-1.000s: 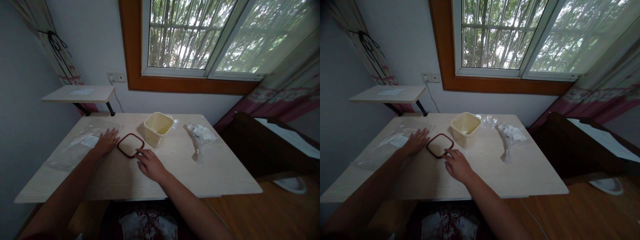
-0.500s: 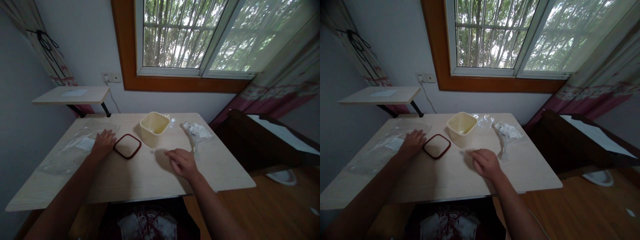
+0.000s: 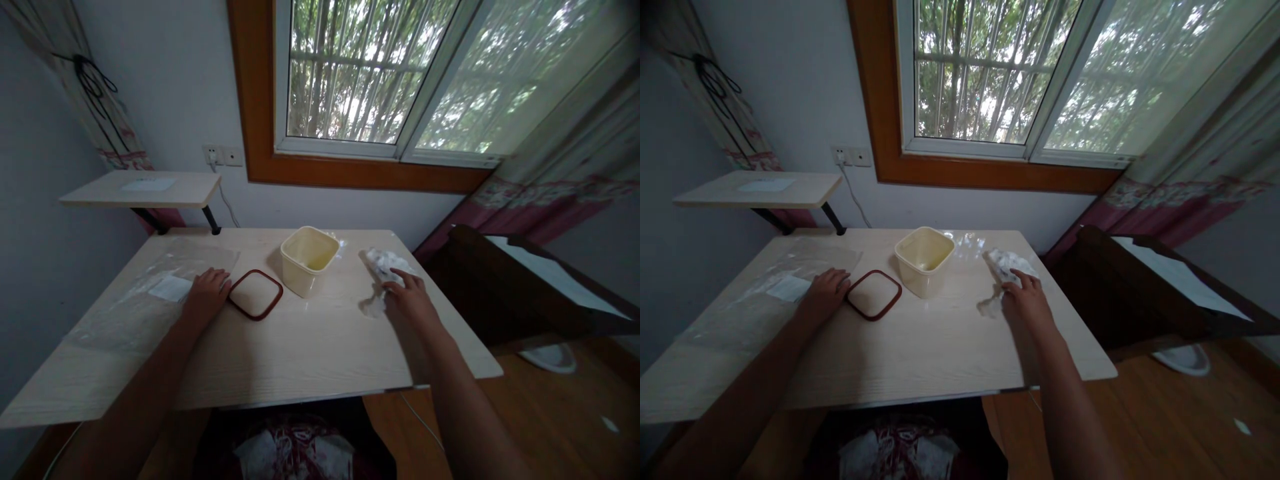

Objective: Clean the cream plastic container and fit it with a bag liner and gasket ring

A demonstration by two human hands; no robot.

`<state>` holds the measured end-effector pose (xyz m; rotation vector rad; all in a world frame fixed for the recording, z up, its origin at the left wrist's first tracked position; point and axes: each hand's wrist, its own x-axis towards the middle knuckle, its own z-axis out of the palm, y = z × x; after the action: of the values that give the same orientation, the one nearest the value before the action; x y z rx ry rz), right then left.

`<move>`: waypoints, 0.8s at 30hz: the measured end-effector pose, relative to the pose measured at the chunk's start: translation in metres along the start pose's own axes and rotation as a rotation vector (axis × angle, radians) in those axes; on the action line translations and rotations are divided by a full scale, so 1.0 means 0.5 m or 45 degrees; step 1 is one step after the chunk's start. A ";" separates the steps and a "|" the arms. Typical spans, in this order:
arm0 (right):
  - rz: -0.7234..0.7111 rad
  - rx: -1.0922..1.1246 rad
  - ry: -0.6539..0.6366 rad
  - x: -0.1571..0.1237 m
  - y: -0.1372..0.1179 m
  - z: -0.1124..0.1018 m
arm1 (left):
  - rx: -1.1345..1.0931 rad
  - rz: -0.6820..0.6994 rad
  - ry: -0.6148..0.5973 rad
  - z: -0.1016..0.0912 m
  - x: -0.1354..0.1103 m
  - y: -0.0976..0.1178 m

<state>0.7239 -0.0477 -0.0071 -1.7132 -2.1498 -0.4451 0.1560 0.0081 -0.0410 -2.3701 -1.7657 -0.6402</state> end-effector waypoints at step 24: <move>-0.187 1.192 -0.313 0.067 -0.426 -0.118 | -0.770 0.479 0.374 -0.159 -0.021 0.334</move>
<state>0.5138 -0.0920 0.0555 -1.0987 -2.1075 0.6850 0.2895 -0.0804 0.0523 -2.6654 -1.0610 -1.5263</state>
